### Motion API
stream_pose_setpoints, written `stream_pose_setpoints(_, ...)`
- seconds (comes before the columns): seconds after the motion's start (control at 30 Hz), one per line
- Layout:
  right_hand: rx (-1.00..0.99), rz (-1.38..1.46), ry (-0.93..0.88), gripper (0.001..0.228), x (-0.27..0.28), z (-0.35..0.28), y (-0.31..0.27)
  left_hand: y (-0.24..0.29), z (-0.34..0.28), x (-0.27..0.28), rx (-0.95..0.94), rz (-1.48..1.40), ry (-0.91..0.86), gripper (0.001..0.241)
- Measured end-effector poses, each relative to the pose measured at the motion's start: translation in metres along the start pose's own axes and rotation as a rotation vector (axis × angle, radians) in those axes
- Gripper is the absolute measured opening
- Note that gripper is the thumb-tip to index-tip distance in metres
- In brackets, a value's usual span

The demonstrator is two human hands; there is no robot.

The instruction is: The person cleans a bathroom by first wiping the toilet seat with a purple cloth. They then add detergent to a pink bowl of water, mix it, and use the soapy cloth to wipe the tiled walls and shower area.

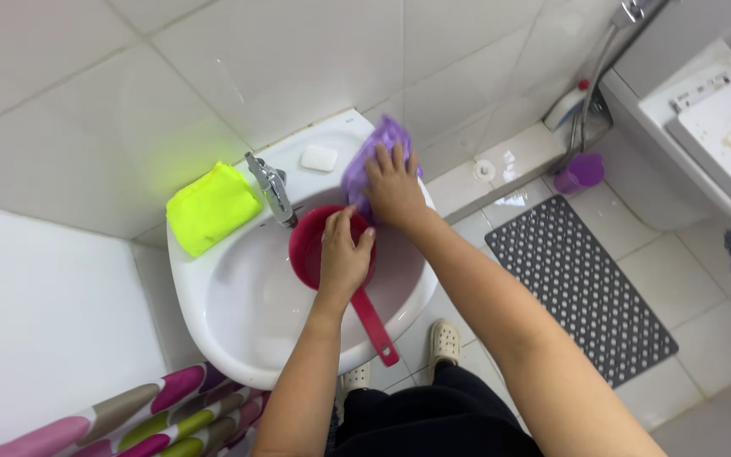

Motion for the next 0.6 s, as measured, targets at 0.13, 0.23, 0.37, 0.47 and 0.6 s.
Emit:
stream_pose_setpoints(0.13, 0.163, 0.0, -0.154, 0.057, -0.062, -0.025, 0.009, 0.001, -0.012, -0.004, 0.115, 0.13, 0.045, 0.049)
stream_pose_setpoints(0.23, -0.075, 0.475, -0.489, 0.038, -0.09, -0.011, 0.015, 0.008, -0.025, -0.007, 0.299, 0.151, -0.002, 0.051)
stream_pose_setpoints(0.37, -0.077, 0.501, -0.367, 0.049, -0.018, 0.049, -0.001, 0.009, -0.033, -0.018, 0.282, 0.206, -0.029, 0.05)
stream_pose_setpoints(0.47, 0.16, 0.248, -0.594, 0.071, 0.015, 0.055, -0.023, 0.01, -0.034, -0.018, 0.29, 0.263, -0.064, 0.048)
stream_pose_setpoints(0.6, 0.276, 0.105, -0.71, 0.087, -0.007, 0.033, -0.028, 0.014, -0.033, -0.015, 0.381, 0.326, -0.149, 0.043)
Point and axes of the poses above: each hand's wrist, its own z-axis towards the middle knuckle, its own x-axis out of the back of the hand, y = z × x, the point moved 3 cm from there along z, towards the middle knuckle, and after that the axes turned 15 degrees about -z, right-handed, at the moved point
